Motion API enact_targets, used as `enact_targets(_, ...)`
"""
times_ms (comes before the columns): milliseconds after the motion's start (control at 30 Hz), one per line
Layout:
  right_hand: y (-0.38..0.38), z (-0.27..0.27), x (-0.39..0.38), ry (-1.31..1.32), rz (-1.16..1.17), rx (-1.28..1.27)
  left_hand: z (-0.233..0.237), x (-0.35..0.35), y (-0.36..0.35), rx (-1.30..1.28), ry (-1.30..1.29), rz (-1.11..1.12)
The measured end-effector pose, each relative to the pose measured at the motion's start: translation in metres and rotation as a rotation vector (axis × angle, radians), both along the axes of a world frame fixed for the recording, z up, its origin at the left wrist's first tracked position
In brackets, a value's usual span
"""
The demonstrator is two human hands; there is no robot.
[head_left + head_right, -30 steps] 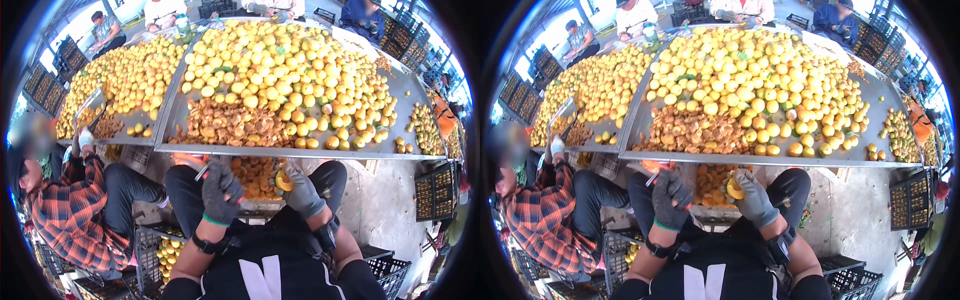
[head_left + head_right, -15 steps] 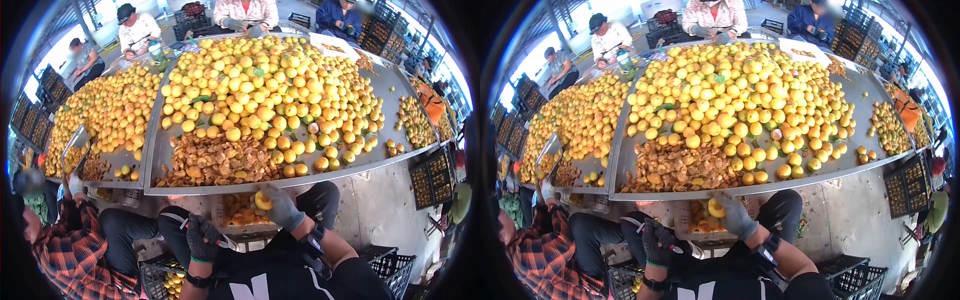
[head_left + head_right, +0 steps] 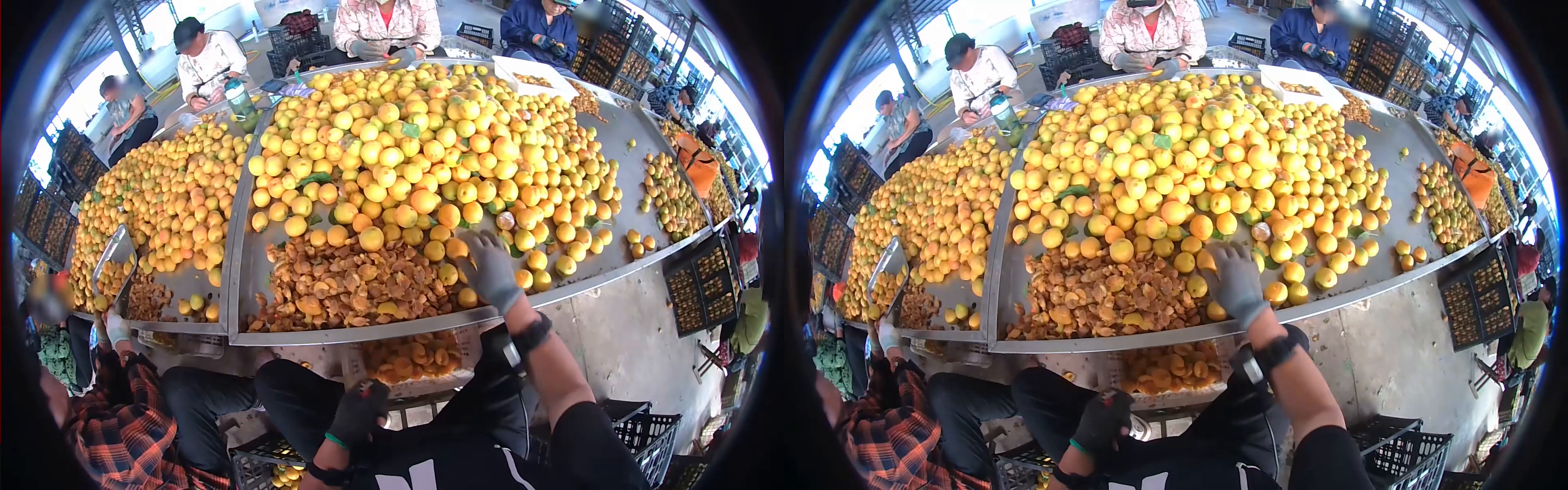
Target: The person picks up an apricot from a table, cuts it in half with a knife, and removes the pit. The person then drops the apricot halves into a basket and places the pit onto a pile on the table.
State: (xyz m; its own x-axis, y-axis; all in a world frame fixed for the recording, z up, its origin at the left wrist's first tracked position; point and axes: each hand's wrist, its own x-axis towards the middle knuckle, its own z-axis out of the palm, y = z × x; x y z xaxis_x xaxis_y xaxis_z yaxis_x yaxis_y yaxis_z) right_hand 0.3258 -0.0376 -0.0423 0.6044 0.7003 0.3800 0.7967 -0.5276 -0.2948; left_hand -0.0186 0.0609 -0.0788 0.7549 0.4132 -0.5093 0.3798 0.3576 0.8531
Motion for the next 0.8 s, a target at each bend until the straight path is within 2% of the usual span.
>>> enact_targets(33, 0.009, -0.014, 0.013, 0.003, 0.008, 0.006, -0.002, 0.001, -0.006, -0.111, 0.045, -0.013)
enact_targets(67, 0.02, -0.025, 0.023, 0.059, -0.035, -0.178, -0.002, 0.003, -0.009, -0.221, 0.09, -0.025)
enact_targets(100, 0.027, -0.035, 0.032, 0.116, -0.077, -0.363, -0.001, 0.003, -0.009, -0.215, 0.092, -0.016)
enact_targets(133, 0.032, -0.026, 0.032, 0.119, -0.067, -0.36, 0.002, 0.002, -0.009, -0.265, 0.087, -0.071)
enact_targets(200, 0.035, -0.002, 0.026, 0.299, -0.089, -0.467, 0.011, -0.002, -0.011, -0.319, 0.084, -0.116)
enact_targets(233, 0.024, -0.029, 0.038, 0.233, 0.01, -0.23, 0.019, -0.002, -0.01, -0.301, 0.152, -0.086)
enact_targets(267, 0.02, -0.014, 0.025, 0.235, 0.014, -0.233, 0.024, -0.001, -0.009, -0.285, 0.218, -0.059)
enact_targets(333, 0.0, 0.012, -0.003, 0.818, 0.229, 0.547, 0.025, 0.005, -0.005, -0.194, 0.215, -0.047)
enact_targets(367, -0.012, 0.007, -0.014, 1.357, 0.284, 0.724, 0.024, 0.008, -0.004, -0.097, 0.211, -0.047)
enact_targets(400, -0.025, 0.001, -0.028, 1.902, 0.328, 0.893, 0.018, 0.01, -0.004, -0.105, 0.22, -0.051)
enact_targets(433, -0.02, -0.005, -0.055, 1.858, 0.349, 0.909, 0.008, 0.013, -0.004, 0.104, 0.132, -0.059)
enact_targets(467, -0.037, 0.003, -0.077, 1.977, 0.37, 0.85, 0.002, 0.012, -0.005, 0.311, 0.046, -0.062)
enact_targets(500, -0.043, -0.004, -0.096, 2.087, 0.434, 0.819, 0.011, 0.016, -0.008, 0.3, 0.065, -0.052)
enact_targets(533, -0.044, -0.005, -0.114, 2.198, 0.501, 0.786, 0.025, 0.028, -0.009, 0.654, 0.103, -0.153)
enact_targets(567, -0.048, 0.001, -0.131, 2.333, 0.413, 0.745, 0.033, 0.035, -0.012, 1.002, 0.145, -0.264)
enact_targets(600, -0.049, 0.013, -0.148, 2.46, 0.323, 0.699, 0.032, 0.037, -0.016, 0.992, 0.169, -0.258)
enact_targets(633, -0.051, 0.01, -0.16, 2.257, 0.402, 0.633, 0.028, 0.038, -0.02, 1.092, 0.169, -0.317)
enact_targets(667, -0.054, 0.002, -0.168, 2.273, 0.401, 0.622, 0.026, 0.038, -0.024, 1.193, 0.163, -0.377)
enact_targets(733, -0.057, -0.017, -0.178, 1.973, 0.331, 0.396, 0.03, 0.032, -0.029, 1.218, 0.133, -0.393)
enact_targets(800, -0.064, -0.015, -0.182, 1.919, 0.256, 0.446, 0.028, 0.023, -0.03, 0.911, -0.082, -0.448)
